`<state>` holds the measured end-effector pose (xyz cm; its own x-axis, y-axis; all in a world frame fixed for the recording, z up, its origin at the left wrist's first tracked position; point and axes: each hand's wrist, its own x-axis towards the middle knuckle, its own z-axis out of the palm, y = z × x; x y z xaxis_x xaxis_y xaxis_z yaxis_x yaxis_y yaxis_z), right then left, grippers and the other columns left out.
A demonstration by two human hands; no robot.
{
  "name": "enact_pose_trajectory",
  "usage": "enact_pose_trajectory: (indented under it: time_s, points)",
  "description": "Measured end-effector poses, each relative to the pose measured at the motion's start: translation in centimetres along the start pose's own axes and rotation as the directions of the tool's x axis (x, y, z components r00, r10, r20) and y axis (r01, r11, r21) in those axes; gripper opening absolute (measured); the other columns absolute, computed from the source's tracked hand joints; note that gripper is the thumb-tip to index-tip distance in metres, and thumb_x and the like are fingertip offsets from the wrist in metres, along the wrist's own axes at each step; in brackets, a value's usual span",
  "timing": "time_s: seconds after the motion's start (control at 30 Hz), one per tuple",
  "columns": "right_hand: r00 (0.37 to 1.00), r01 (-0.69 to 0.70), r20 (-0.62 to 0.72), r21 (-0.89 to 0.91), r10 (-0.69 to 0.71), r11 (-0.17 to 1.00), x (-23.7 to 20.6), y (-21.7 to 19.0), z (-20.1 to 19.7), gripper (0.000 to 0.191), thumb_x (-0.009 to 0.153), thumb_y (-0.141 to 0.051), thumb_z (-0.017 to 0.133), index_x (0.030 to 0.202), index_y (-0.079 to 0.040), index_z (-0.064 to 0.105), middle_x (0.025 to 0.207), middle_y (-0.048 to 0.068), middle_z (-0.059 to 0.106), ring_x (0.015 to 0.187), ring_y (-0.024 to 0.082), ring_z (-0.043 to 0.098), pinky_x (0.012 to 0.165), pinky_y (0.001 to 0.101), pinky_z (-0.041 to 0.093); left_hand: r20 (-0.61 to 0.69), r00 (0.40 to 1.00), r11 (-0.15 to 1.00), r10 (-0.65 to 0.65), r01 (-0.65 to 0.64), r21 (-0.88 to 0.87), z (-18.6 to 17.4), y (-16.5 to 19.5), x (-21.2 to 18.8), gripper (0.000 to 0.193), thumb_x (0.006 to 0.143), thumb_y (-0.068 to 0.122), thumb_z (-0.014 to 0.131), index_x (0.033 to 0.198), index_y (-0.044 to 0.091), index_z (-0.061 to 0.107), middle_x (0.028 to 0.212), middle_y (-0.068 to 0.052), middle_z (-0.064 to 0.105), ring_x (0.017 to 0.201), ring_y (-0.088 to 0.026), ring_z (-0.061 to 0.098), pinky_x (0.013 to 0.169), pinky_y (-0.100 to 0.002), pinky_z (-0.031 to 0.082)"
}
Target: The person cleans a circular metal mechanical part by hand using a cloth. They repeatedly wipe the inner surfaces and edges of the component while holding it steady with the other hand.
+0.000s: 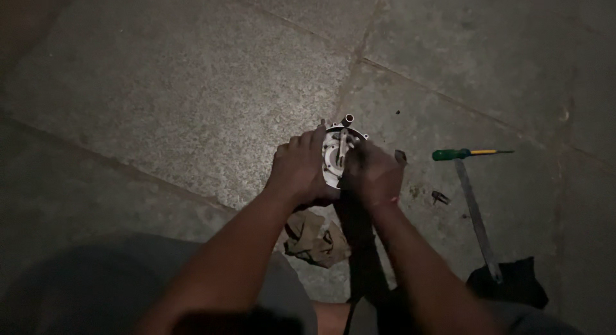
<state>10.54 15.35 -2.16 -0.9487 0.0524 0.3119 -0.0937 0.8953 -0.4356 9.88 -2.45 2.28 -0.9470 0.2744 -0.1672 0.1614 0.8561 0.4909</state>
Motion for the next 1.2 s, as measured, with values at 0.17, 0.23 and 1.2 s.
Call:
enact_pose_trajectory:
  time_s: [0.17, 0.23, 1.2]
  points:
    - [0.986, 0.167, 0.049, -0.241, -0.16, 0.956, 0.5, -0.4, -1.3, 0.013, 0.081, -0.028, 0.073, 0.086, -0.017, 0.075, 0.073, 0.014, 0.073, 0.07, 0.037, 0.072, 0.086, 0.0657, 0.048, 0.065, 0.997, 0.998, -0.043, 0.045, -0.036, -0.1, 0.1, 0.1, 0.133, 0.053, 0.047, 0.093, 0.157, 0.004, 0.022, 0.144, -0.019, 0.05, 0.133, -0.038, 0.049, 0.112, -0.051, 0.038]
    - [0.998, 0.063, 0.017, -0.098, -0.062, 0.993, 1.0, -0.3, -1.3, 0.019, 0.083, -0.032, 0.072, 0.092, -0.016, 0.075, 0.079, 0.016, 0.072, 0.074, 0.04, 0.07, 0.073, 0.0561, 0.053, 0.043, 0.999, 0.999, -0.019, 0.02, -0.034, -0.2, 0.1, 0.0, 0.136, 0.054, 0.052, 0.093, 0.157, 0.002, 0.02, 0.144, -0.021, 0.049, 0.132, -0.039, 0.049, 0.111, -0.051, 0.039]
    - [0.965, 0.26, -0.03, 0.014, -0.259, 0.966, 1.2, -1.1, 0.8, 0.02, 0.087, -0.022, 0.071, 0.103, -0.011, 0.076, 0.08, 0.021, 0.071, 0.073, 0.045, 0.067, 0.064, 0.0552, 0.053, -0.015, 0.999, 1.0, 0.029, -0.029, 0.002, -0.1, -0.6, 0.1, 0.127, 0.059, 0.048, 0.094, 0.154, 0.001, 0.023, 0.147, -0.02, 0.044, 0.132, -0.04, 0.045, 0.107, -0.054, 0.038]
